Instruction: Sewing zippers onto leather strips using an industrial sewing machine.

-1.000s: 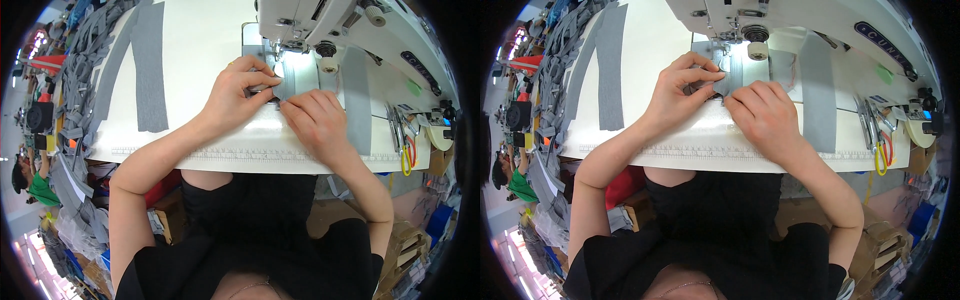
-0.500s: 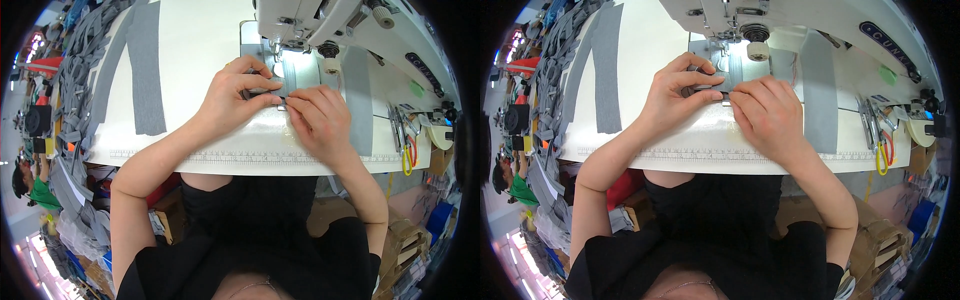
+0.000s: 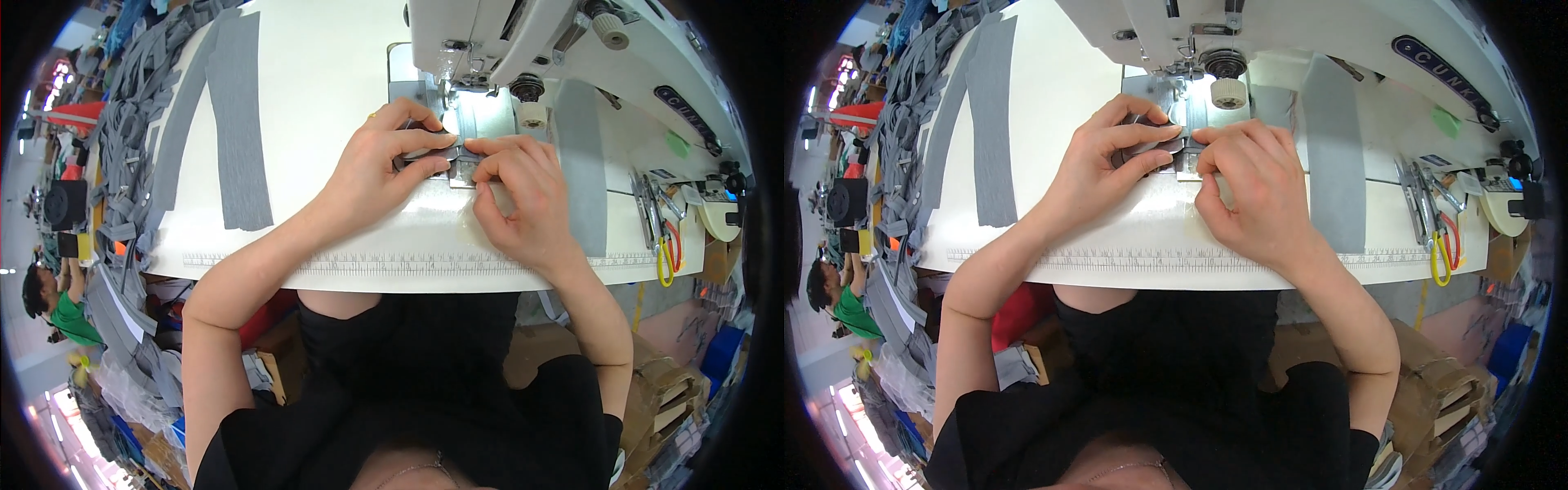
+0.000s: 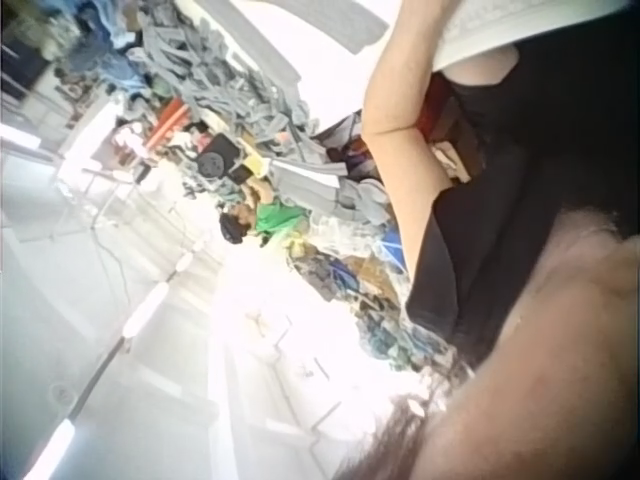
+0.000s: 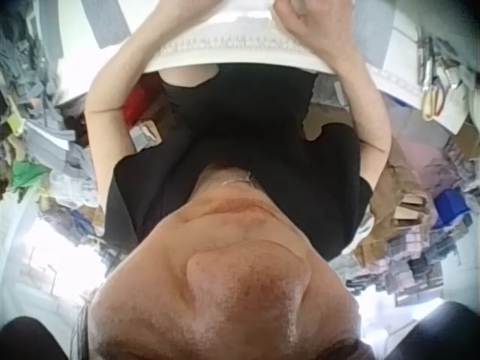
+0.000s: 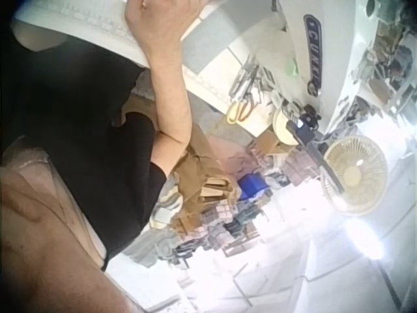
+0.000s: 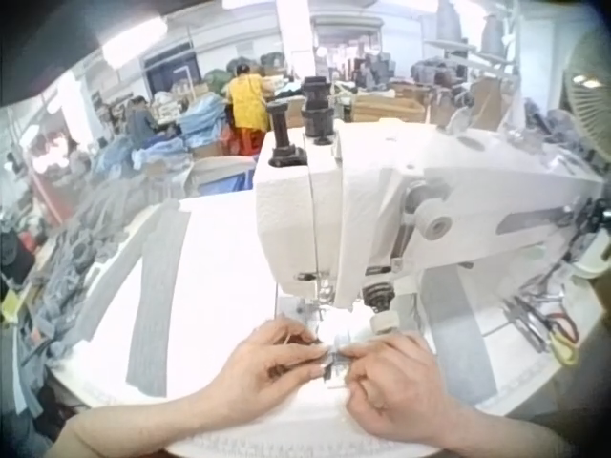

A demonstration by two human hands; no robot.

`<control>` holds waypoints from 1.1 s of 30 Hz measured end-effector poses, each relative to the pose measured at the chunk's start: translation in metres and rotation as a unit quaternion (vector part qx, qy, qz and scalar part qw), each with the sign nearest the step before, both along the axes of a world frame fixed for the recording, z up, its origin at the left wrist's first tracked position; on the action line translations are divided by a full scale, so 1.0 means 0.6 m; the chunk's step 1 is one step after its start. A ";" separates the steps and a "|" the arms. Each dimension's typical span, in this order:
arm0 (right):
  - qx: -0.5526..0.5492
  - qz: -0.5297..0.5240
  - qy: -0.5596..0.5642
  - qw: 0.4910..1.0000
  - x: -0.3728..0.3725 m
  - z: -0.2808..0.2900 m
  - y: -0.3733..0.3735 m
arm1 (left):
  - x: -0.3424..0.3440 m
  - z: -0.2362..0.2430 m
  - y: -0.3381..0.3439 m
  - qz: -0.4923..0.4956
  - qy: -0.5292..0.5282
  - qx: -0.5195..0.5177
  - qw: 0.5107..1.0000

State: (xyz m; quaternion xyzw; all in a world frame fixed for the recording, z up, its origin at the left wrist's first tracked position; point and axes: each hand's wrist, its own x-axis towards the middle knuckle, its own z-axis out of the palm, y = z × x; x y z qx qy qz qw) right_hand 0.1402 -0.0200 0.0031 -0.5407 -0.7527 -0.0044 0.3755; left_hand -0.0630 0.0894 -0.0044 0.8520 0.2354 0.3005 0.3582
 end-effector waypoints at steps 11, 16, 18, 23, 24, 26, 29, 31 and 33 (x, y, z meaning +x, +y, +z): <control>-0.034 -0.010 0.008 0.999 0.005 -0.007 0.002 | -0.002 -0.002 0.005 0.019 -0.024 -0.041 0.999; -0.040 -0.019 -0.027 0.999 0.004 -0.008 0.004 | 0.006 0.000 0.006 0.041 -0.012 -0.010 0.999; -0.044 -0.023 -0.037 0.998 0.004 -0.010 0.005 | 0.009 0.003 0.007 0.041 0.006 0.041 0.998; -0.035 -0.033 -0.047 0.998 0.008 -0.014 0.000 | 0.015 -0.001 0.006 0.041 0.012 0.078 0.996; -0.033 -0.031 -0.047 0.998 0.009 -0.012 0.000 | 0.014 0.001 0.006 0.043 0.017 0.066 0.997; 0.008 -0.075 -0.058 0.995 0.018 -0.002 -0.007 | 0.014 0.000 0.006 0.045 0.011 0.056 0.997; -0.023 -0.234 -0.076 0.969 0.048 0.034 -0.041 | 0.009 -0.009 0.008 0.051 -0.004 0.065 0.997; -0.059 -0.286 -0.158 0.943 0.088 0.060 -0.064 | 0.004 -0.009 0.005 0.057 -0.010 0.084 0.995; -0.123 -0.259 -0.194 0.938 0.119 0.068 -0.090 | 0.007 -0.005 0.002 0.073 -0.021 0.015 0.997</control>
